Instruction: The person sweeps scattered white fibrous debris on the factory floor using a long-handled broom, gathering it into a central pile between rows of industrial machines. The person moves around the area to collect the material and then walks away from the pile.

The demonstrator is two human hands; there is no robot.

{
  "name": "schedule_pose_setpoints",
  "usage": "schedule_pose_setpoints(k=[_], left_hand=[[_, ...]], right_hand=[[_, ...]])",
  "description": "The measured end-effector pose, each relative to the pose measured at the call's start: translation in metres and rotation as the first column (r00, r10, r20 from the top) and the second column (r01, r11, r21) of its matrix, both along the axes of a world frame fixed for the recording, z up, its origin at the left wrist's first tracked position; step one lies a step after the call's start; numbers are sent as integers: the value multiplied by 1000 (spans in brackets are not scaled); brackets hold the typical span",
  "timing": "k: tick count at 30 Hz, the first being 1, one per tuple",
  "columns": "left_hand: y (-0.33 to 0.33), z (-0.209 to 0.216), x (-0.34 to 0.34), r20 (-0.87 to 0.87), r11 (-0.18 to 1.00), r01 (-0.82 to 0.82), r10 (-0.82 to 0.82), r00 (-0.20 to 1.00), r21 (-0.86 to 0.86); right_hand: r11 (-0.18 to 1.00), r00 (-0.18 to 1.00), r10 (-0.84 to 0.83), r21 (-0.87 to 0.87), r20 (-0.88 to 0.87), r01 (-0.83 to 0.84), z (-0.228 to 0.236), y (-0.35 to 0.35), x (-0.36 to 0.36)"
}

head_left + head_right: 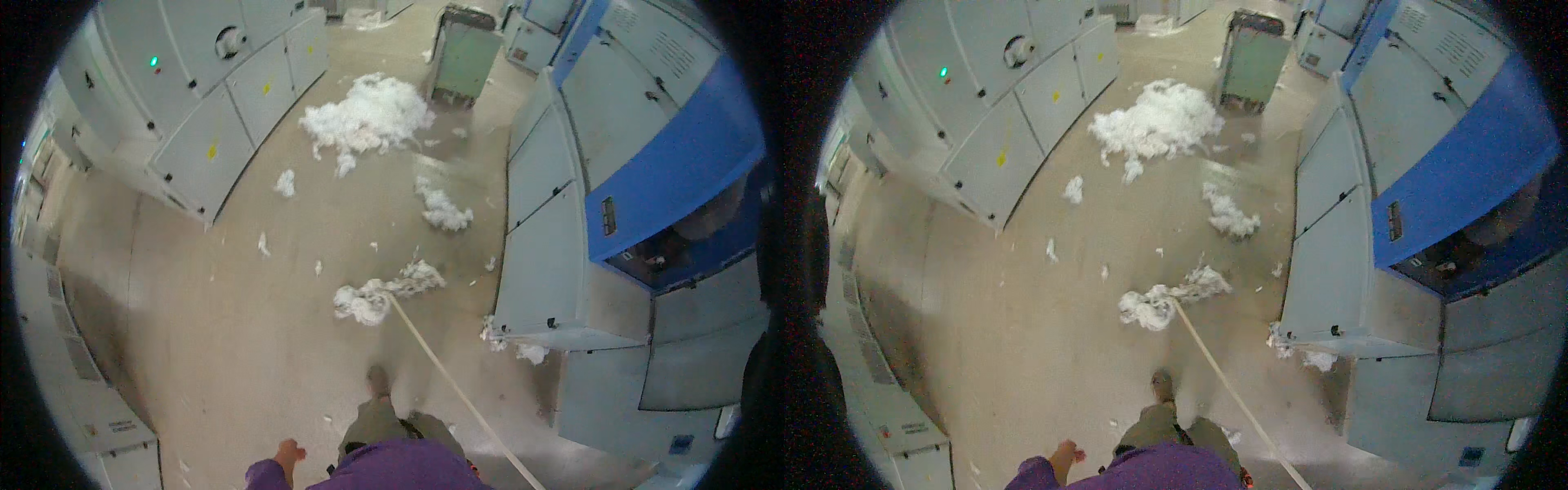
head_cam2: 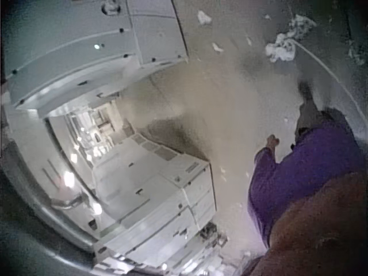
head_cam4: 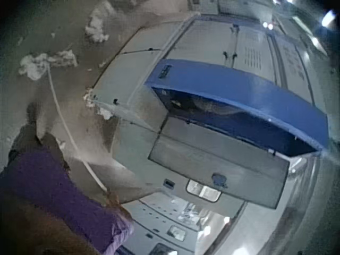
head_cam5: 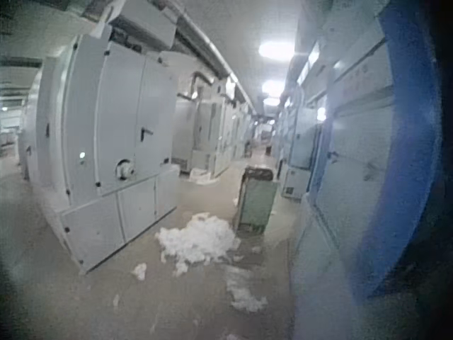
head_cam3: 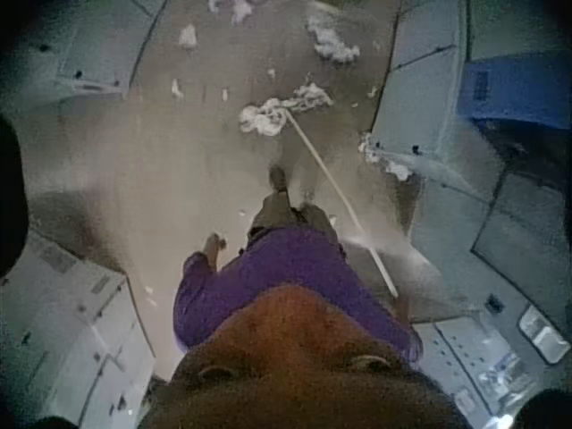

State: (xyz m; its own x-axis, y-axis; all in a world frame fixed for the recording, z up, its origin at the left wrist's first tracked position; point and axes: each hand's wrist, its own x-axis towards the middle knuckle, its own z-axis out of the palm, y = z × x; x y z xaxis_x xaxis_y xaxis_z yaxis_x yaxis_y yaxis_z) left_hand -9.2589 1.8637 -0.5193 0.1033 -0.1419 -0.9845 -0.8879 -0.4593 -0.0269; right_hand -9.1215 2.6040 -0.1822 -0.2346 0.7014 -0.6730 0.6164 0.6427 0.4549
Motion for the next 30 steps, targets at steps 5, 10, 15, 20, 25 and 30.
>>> schedule_pose_setpoints(k=[5,10,15,20,25,30], left_hand=[[12,-31,-81,260,980,-107,149,954,-170],[55,17,-250,-460,879,433,-474,751,-199],[131,115,-329,-890,971,189,-213,404,-146],[190,111,-253,-714,938,311,-320,622,-150],[247,29,-111,-236,850,522,-522,819,-66],[327,-8,-47,-223,332,940,-925,307,-81]], right_hand=[[947,900,259,-90,-351,-308,-112,-80,-147],[875,794,11,-378,-608,-302,-182,-164,-261],[932,912,50,-308,-408,-189,-135,-127,-144],[977,950,-177,-160,-257,139,-73,-69,102],[916,927,-358,-235,-117,324,-64,-68,301],[934,932,-347,-131,-106,333,-110,-124,365]])
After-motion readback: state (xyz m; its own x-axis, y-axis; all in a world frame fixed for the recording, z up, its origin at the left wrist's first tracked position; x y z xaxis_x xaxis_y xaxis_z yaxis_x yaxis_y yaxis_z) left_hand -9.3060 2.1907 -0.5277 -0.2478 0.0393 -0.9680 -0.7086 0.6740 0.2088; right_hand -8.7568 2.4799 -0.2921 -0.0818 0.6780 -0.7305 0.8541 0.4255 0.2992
